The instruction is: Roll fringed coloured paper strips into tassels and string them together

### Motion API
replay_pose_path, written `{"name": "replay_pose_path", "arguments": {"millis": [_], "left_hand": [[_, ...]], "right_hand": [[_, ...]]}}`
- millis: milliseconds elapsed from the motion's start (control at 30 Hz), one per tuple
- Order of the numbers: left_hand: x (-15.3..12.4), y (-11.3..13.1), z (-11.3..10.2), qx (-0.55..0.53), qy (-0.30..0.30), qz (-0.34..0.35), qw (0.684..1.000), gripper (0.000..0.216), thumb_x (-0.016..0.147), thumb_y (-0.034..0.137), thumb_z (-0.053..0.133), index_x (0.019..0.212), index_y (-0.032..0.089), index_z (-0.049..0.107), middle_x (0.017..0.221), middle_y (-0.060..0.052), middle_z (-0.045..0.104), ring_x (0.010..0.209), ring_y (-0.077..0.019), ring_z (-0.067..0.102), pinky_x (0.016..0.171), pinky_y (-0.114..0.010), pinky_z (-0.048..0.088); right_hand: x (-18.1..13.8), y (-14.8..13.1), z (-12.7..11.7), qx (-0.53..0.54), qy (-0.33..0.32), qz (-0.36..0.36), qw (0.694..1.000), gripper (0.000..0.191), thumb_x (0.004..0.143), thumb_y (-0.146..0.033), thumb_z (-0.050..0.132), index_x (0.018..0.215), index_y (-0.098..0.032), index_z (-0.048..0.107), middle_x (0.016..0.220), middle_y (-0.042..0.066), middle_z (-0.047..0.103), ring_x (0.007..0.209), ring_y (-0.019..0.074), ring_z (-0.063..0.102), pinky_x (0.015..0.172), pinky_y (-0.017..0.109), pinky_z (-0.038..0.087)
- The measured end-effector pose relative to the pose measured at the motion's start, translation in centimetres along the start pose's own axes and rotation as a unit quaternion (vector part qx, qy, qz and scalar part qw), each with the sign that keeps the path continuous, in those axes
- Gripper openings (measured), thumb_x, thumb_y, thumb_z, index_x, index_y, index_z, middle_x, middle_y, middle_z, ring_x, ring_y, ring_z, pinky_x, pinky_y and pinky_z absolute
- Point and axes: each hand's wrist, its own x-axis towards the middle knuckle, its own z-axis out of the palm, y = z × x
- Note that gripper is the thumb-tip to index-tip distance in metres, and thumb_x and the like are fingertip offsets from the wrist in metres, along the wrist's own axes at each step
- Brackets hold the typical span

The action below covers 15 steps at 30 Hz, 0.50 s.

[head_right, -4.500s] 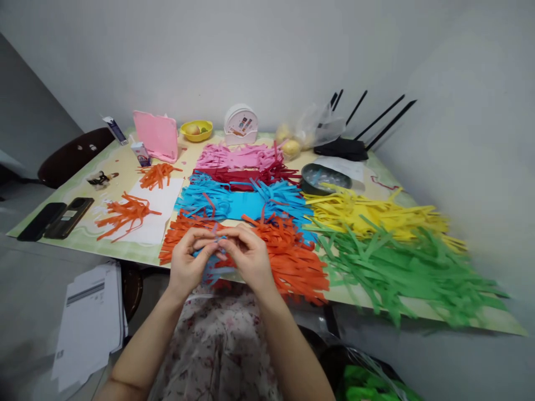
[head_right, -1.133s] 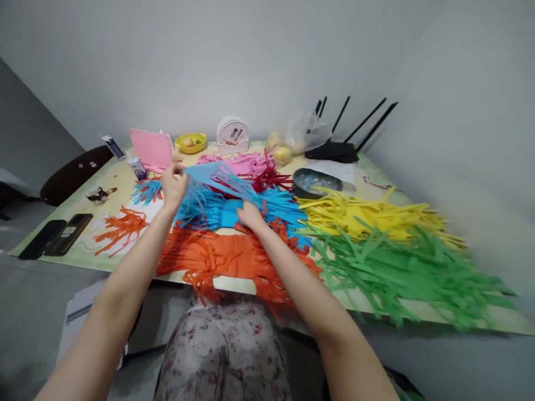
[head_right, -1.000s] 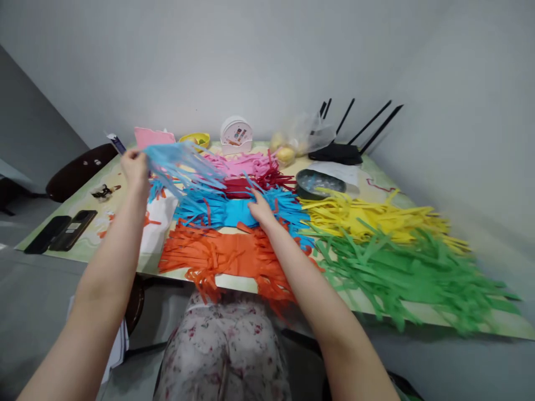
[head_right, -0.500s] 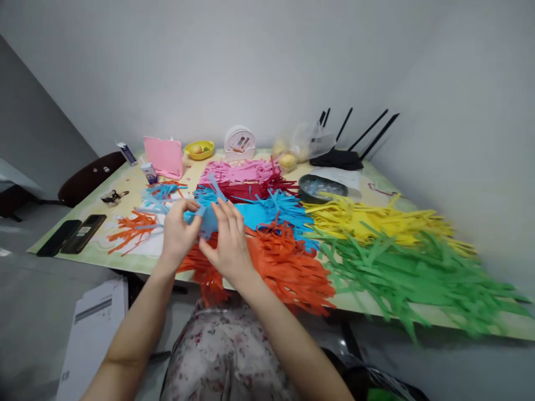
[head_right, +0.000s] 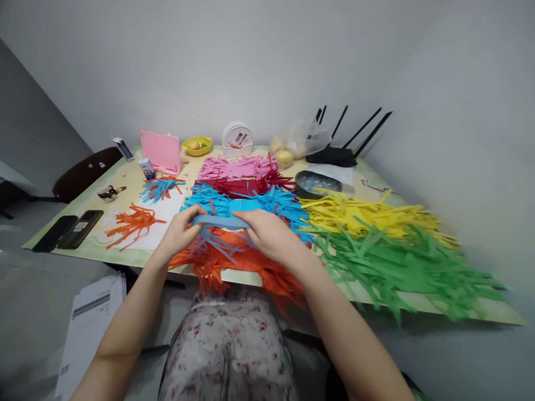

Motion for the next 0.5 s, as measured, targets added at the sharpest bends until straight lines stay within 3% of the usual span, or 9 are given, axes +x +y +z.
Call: {"name": "replay_pose_path", "arguments": {"millis": [133,267,400,500], "left_hand": [[0.4,0.5,0.0,-0.024,-0.014,0.023,0.999,0.008,0.086,0.022,0.05,0.087,0.018,0.057,0.085,-0.002,0.065,0.081,-0.0176,0.062,0.074,-0.027,0.049],[0.6,0.7,-0.2,-0.066,-0.035,0.034,0.997,0.015,0.085,0.021,0.05,0.096,0.019,0.06,0.09,-0.003,0.067,0.082,-0.0172,0.063,0.074,-0.027,0.05],[0.8,0.8,-0.8,-0.103,-0.042,0.02,0.994,0.024,0.083,0.023,0.053,0.101,0.018,0.068,0.105,-0.007,0.073,0.099,-0.0223,0.066,0.085,-0.031,0.053],[0.9,0.8,-1.0,-0.121,-0.037,-0.004,0.992,0.029,0.078,0.018,0.051,0.098,0.017,0.073,0.103,-0.005,0.076,0.1,-0.0235,0.068,0.089,-0.034,0.053]], "right_hand": [[-0.2,0.1,-1.8,0.041,0.003,0.013,0.999,0.033,0.089,-0.022,0.048,0.113,-0.02,0.071,0.104,0.007,0.077,0.087,0.0216,0.071,0.078,0.031,0.053],[-0.3,0.2,-2.3,0.112,-0.008,0.031,0.993,0.024,0.08,-0.017,0.05,0.092,-0.019,0.07,0.074,0.002,0.074,0.066,0.0181,0.068,0.063,0.026,0.05],[-0.8,0.3,-2.3,0.171,0.058,0.037,0.983,0.029,0.076,-0.015,0.048,0.098,-0.019,0.068,0.084,0.002,0.073,0.067,0.0171,0.065,0.064,0.027,0.051],[-1.1,0.1,-2.6,0.198,0.077,0.026,0.977,0.038,0.072,-0.012,0.047,0.102,-0.02,0.068,0.093,0.003,0.072,0.074,0.018,0.065,0.069,0.029,0.052]]}}
